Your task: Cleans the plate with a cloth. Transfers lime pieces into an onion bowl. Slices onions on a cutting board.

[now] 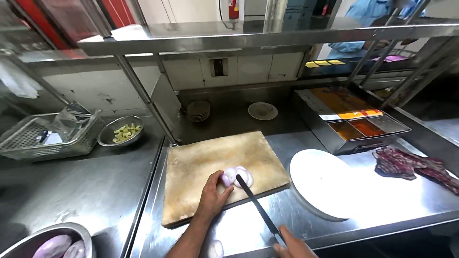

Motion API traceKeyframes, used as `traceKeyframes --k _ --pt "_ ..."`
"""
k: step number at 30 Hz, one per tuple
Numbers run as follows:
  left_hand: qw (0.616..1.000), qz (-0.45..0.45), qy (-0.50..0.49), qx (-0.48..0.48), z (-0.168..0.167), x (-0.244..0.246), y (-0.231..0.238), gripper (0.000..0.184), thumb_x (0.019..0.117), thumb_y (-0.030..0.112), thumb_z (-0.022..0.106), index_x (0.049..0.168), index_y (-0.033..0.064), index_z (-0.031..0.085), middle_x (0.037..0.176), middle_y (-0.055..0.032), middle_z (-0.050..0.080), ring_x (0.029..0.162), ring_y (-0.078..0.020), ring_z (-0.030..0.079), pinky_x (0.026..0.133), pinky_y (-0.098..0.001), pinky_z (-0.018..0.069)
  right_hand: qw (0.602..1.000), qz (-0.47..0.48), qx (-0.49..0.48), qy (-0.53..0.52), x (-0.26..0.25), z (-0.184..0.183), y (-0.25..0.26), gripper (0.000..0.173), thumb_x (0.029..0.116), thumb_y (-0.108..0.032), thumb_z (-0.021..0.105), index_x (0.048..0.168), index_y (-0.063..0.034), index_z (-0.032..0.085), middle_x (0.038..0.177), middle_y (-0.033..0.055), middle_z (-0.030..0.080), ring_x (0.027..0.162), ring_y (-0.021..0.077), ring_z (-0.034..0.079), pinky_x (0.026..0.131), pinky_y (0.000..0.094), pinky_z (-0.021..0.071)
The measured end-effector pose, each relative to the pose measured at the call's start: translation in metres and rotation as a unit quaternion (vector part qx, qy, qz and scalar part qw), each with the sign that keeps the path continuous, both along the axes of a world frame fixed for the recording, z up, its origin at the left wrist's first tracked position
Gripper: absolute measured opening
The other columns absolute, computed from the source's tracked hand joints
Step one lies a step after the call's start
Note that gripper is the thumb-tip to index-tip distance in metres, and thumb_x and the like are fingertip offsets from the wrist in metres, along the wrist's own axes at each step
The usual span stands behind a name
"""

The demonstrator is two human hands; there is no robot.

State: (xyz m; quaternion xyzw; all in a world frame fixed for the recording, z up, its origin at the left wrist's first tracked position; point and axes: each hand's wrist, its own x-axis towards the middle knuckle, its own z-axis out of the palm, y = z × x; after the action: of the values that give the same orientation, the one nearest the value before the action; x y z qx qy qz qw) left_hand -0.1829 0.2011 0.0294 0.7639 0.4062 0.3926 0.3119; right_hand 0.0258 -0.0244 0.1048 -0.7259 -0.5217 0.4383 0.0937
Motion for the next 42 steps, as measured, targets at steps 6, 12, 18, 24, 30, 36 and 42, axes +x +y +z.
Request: traceKeyframes --k 6,12,18,24,30,36,42 --pt "1.000 0.012 0.006 0.018 -0.005 0.002 -0.001 0.060 0.0844 0.036 0.080 0.128 -0.0006 0.061 0.116 -0.0121 0.069 0.107 -0.0154 0.068 0.098 -0.0332 0.0559 1.000 0.015 0.015 -0.010 -0.021 0.007 0.034 0.040 0.1077 -0.032 0.048 0.135 -0.0040 0.049 0.090 0.0206 0.068 0.085 0.0388 0.069 0.078 0.0565 0.0547" --pt "1.000 0.013 0.000 0.010 -0.005 0.003 -0.001 0.056 0.0845 0.034 0.080 0.125 0.0000 0.062 0.116 -0.0118 0.068 0.105 -0.0165 0.068 0.097 -0.0346 0.0567 0.999 0.029 -0.023 -0.034 -0.026 0.010 0.045 0.042 0.1082 -0.034 0.048 0.138 -0.0049 0.047 0.093 0.0212 0.069 0.088 0.0399 0.070 0.080 0.0566 0.0549" --pt "1.000 0.011 0.004 0.027 -0.007 0.003 0.000 0.051 0.0839 0.033 0.081 0.121 0.0028 0.064 0.116 -0.0102 0.068 0.104 -0.0158 0.068 0.095 -0.0349 0.0574 0.998 0.033 -0.038 -0.042 -0.026 0.009 0.047 0.040 0.1083 -0.034 0.047 0.137 -0.0062 0.046 0.092 0.0198 0.068 0.088 0.0384 0.070 0.080 0.0552 0.0549" --pt "1.000 0.007 -0.002 0.018 -0.006 0.002 0.000 0.051 0.0819 0.028 0.085 0.121 0.0019 0.064 0.118 -0.0110 0.067 0.104 -0.0155 0.069 0.096 -0.0338 0.0578 0.995 0.036 -0.061 -0.065 -0.034 0.016 0.055 0.039 0.1092 -0.034 0.045 0.138 -0.0072 0.044 0.096 0.0198 0.068 0.093 0.0385 0.070 0.083 0.0542 0.0552" --pt "0.998 -0.036 -0.034 -0.046 0.000 -0.008 0.005 0.041 0.0928 0.025 0.075 0.127 0.0049 0.063 0.121 -0.0079 0.067 0.107 -0.0127 0.068 0.096 -0.0324 0.0582 0.994 0.048 -0.050 -0.082 -0.038 0.014 0.068 0.038 0.1094 -0.033 0.044 0.138 -0.0082 0.043 0.096 0.0184 0.068 0.092 0.0370 0.070 0.083 0.0525 0.0560" --pt "0.993 -0.034 -0.077 -0.083 0.001 -0.009 0.007 0.034 0.0906 0.016 0.076 0.121 0.0053 0.066 0.113 -0.0059 0.069 0.100 -0.0126 0.070 0.091 -0.0321 0.0602 0.994 0.053 -0.058 -0.071 -0.040 0.016 0.069 0.038 0.1095 -0.033 0.044 0.138 -0.0077 0.043 0.096 0.0187 0.067 0.092 0.0374 0.070 0.082 0.0529 0.0561" --pt "0.993 -0.030 -0.075 -0.089 0.001 -0.009 0.009 0.036 0.0895 0.017 0.077 0.121 0.0053 0.066 0.112 -0.0050 0.070 0.100 -0.0122 0.069 0.092 -0.0326 0.0595 0.995 0.063 -0.047 -0.068 -0.045 0.010 0.086 0.038 0.1098 -0.032 0.043 0.138 -0.0076 0.042 0.097 0.0184 0.067 0.093 0.0371 0.070 0.083 0.0522 0.0561"
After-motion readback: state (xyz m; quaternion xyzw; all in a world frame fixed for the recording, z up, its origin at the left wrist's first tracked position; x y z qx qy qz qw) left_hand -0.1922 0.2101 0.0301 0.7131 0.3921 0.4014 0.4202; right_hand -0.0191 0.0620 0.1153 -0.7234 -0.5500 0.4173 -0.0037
